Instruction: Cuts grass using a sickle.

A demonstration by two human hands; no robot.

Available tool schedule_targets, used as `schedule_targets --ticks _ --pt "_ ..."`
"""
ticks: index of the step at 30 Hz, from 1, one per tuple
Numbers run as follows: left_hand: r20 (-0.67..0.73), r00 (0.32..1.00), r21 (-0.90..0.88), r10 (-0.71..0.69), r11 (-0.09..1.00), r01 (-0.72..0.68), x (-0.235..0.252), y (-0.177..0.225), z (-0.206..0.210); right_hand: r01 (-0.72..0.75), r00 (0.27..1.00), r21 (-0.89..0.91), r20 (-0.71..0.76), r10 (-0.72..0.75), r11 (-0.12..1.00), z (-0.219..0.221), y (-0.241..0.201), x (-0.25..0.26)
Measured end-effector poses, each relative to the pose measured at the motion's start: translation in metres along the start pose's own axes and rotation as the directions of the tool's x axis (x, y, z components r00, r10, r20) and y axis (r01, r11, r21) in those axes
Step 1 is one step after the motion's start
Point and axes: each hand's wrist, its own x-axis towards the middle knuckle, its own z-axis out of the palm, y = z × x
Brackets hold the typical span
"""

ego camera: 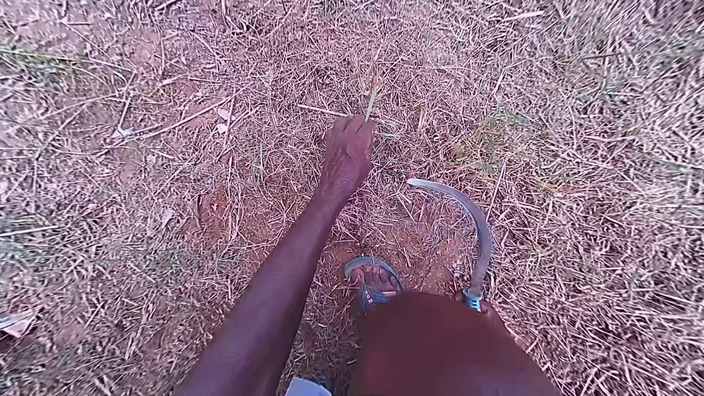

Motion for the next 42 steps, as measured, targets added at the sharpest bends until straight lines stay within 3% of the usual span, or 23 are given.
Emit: schedule_targets --ticks 1,3,5,13,16,18,21,24,29,32,36,38,40,42 --pt "0.079 0.997 0.025 0.020 0.999 -0.022 0.008 0.004 -0.001 -0.027 0.999 -0.030 -0.030 0.027 0.999 0.005 -0.006 0.001" --pt "0.194 0.980 0.111 0.050 0.991 -0.072 0.021 0.009 0.000 0.074 0.996 0.039 0.048 -0.076 0.997 -0.010 0.018 0.011" --pt "0.238 0.968 0.173 0.077 0.978 -0.121 0.032 0.015 0.007 0.173 0.971 0.137 0.142 -0.192 0.975 -0.020 0.039 0.019" --pt "0.321 0.941 0.245 0.106 0.951 -0.190 0.053 0.033 0.030 0.214 0.960 0.230 0.129 -0.248 0.949 -0.003 0.035 0.030" --pt "0.259 0.965 0.139 0.035 0.988 -0.073 0.050 0.019 0.011 0.254 0.951 0.195 0.130 -0.282 0.947 0.001 0.026 0.037" --pt "0.167 0.980 -0.057 -0.105 0.992 0.116 0.045 0.006 -0.003 0.275 0.941 0.181 0.153 -0.303 0.944 0.004 0.017 0.051" --pt "0.060 0.931 -0.385 -0.361 0.852 0.355 0.042 -0.017 -0.012 0.323 0.911 0.169 0.210 -0.354 0.931 0.021 -0.015 0.076" --pt "0.012 0.892 -0.499 -0.452 0.770 0.397 0.038 -0.035 -0.012 0.319 0.895 0.133 0.284 -0.344 0.938 0.054 -0.059 0.103" --pt "0.006 0.900 -0.430 -0.436 0.812 0.396 0.040 -0.040 -0.014 0.160 0.906 -0.046 0.403 -0.128 0.986 0.107 -0.089 0.131" --pt "0.042 0.911 -0.372 -0.410 0.840 0.395 0.041 -0.045 -0.014 0.124 0.946 -0.144 0.317 -0.073 0.982 0.109 -0.065 0.111" --pt "0.085 0.928 -0.349 -0.363 0.861 0.369 0.013 -0.042 -0.008 0.295 0.934 -0.166 0.258 -0.247 0.941 0.065 -0.019 0.056" --pt "0.109 0.943 -0.337 -0.314 0.881 0.332 -0.014 -0.036 -0.004 0.231 0.971 -0.314 0.142 -0.195 0.921 0.070 -0.041 0.010" --pt "0.081 0.944 -0.365 -0.321 0.871 0.328 -0.035 -0.033 -0.003 0.149 0.988 -0.322 0.013 -0.154 0.935 0.087 -0.065 -0.012" --pt "0.031 0.925 -0.382 -0.379 0.851 0.361 -0.057 -0.038 -0.005 0.137 0.989 -0.298 -0.014 -0.148 0.945 0.086 -0.063 -0.013"
